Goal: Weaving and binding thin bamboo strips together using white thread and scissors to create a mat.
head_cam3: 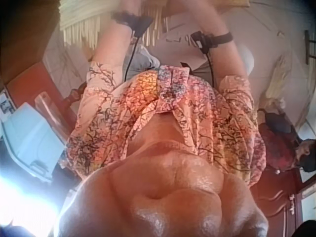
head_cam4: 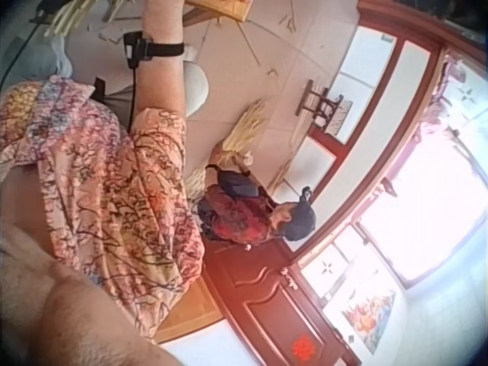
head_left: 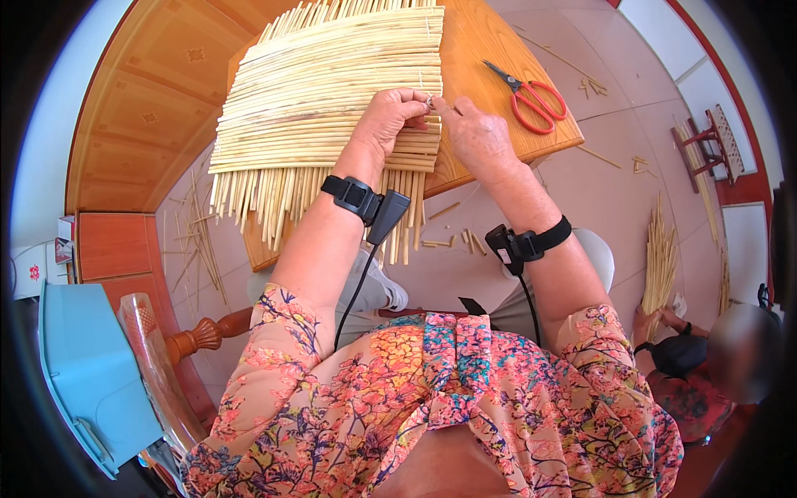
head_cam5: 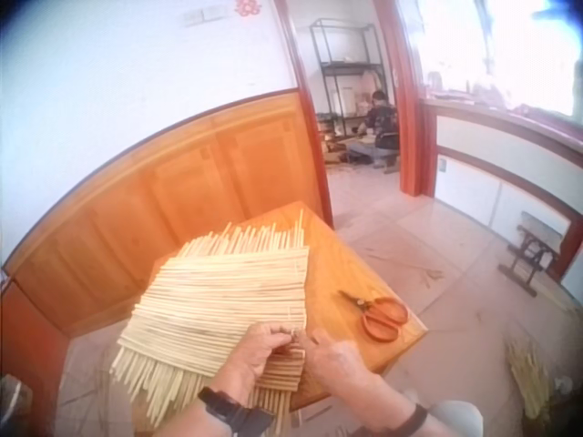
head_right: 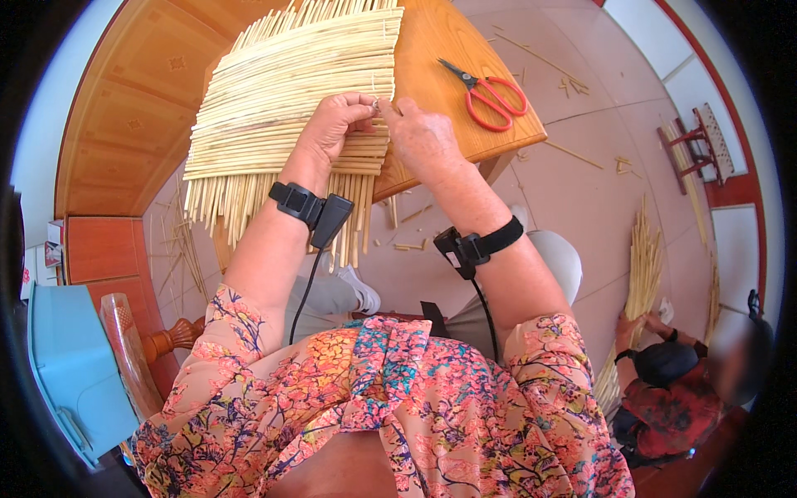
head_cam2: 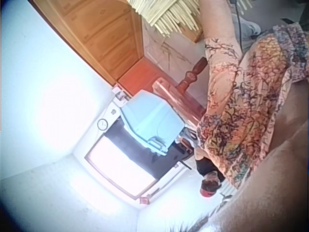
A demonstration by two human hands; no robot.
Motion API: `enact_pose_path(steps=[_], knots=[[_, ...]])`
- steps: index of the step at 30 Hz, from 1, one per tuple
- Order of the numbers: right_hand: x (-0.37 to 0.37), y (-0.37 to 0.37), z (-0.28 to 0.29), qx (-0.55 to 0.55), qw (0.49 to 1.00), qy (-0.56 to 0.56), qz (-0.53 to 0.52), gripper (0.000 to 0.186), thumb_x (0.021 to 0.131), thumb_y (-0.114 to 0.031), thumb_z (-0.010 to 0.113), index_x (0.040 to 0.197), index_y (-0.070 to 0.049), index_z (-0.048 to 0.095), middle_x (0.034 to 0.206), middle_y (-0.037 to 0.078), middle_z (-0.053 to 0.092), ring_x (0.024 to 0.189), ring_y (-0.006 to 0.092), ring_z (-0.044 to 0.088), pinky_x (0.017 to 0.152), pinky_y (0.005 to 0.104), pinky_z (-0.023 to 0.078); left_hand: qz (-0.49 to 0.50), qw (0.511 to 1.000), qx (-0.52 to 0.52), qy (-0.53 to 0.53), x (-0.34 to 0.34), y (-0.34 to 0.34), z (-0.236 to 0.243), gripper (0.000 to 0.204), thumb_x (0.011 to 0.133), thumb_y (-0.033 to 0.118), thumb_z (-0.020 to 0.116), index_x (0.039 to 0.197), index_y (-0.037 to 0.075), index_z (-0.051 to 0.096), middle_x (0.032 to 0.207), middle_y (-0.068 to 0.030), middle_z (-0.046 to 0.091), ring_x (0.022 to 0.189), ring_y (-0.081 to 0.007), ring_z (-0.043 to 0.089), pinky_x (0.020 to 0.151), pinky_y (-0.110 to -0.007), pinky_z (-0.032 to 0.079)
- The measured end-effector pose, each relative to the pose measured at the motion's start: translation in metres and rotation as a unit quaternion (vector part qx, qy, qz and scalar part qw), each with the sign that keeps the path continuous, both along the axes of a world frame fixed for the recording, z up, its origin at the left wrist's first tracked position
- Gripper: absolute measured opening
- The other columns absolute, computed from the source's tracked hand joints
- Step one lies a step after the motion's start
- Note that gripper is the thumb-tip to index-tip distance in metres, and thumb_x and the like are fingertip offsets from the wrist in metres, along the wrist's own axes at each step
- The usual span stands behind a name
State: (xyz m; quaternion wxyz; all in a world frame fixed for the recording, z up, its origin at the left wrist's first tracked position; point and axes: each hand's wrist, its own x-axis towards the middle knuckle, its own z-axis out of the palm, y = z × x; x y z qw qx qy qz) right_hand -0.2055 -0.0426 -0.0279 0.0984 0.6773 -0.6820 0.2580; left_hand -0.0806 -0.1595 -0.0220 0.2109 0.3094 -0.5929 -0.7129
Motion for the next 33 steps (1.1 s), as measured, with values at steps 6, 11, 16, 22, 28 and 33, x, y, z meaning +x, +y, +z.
enact_pose_path(steps=[6,11,16,22,28,33], knots=[[-0.001,0.001,0.002,0.001,1.0,0.01,0.01,0.035,0.073,-0.006,0.051,0.108,-0.006,0.054,0.08,0.01,0.053,0.062,0.0243,0.06,0.05,0.0339,0.048,0.005,1.0,0.009,0.021,0.0,0.001,0.001,0.008,0.075,0.008,0.061,0.08,0.002,0.064,0.074,-0.0039,0.06,0.062,-0.0112,0.054,0.06,-0.023,0.046],[-0.001,0.001,0.003,0.004,1.0,0.012,0.012,0.035,0.073,-0.005,0.051,0.108,-0.005,0.054,0.08,0.01,0.053,0.061,0.0241,0.059,0.05,0.0338,0.048,0.01,1.0,-0.005,0.01,-0.001,0.003,0.003,0.009,0.076,0.009,0.061,0.079,0.001,0.064,0.069,-0.0031,0.058,0.06,-0.0105,0.053,0.058,-0.022,0.045],[-0.001,0.0,0.002,0.006,1.0,0.005,0.006,0.034,0.072,-0.005,0.052,0.106,-0.007,0.055,0.078,0.01,0.054,0.063,0.0237,0.06,0.051,0.0326,0.048,0.021,1.0,-0.018,0.004,-0.003,0.002,0.0,0.011,0.077,0.011,0.06,0.077,0.001,0.064,0.064,-0.0021,0.056,0.058,-0.0094,0.051,0.055,-0.022,0.045],[-0.009,-0.007,0.003,-0.026,0.976,-0.213,-0.027,0.018,0.076,-0.012,0.055,0.092,-0.005,0.057,0.081,0.016,0.059,0.069,0.032,0.058,0.06,0.0395,0.047,0.02,0.999,-0.043,-0.017,-0.006,0.003,0.0,0.011,0.076,0.01,0.057,0.073,0.001,0.064,0.063,-0.0012,0.054,0.058,-0.0088,0.05,0.054,-0.021,0.044],[-0.018,-0.006,0.012,0.03,0.924,-0.376,-0.062,0.015,0.079,-0.015,0.054,0.076,-0.001,0.059,0.074,0.015,0.059,0.069,0.0305,0.059,0.061,0.0383,0.046,0.016,0.999,-0.037,-0.013,-0.004,0.004,0.001,0.011,0.077,0.009,0.059,0.077,0.0,0.064,0.07,-0.0039,0.061,0.058,-0.0061,0.049,0.053,-0.018,0.044],[-0.029,-0.002,0.016,0.065,0.759,-0.647,-0.025,0.015,0.083,-0.014,0.053,0.078,-0.001,0.059,0.062,0.003,0.051,0.051,0.0107,0.047,0.046,0.0245,0.036,0.024,0.999,-0.029,-0.016,-0.005,0.004,0.001,0.01,0.077,0.011,0.059,0.073,0.002,0.063,0.071,-0.0042,0.061,0.06,-0.0065,0.051,0.053,-0.018,0.043]])
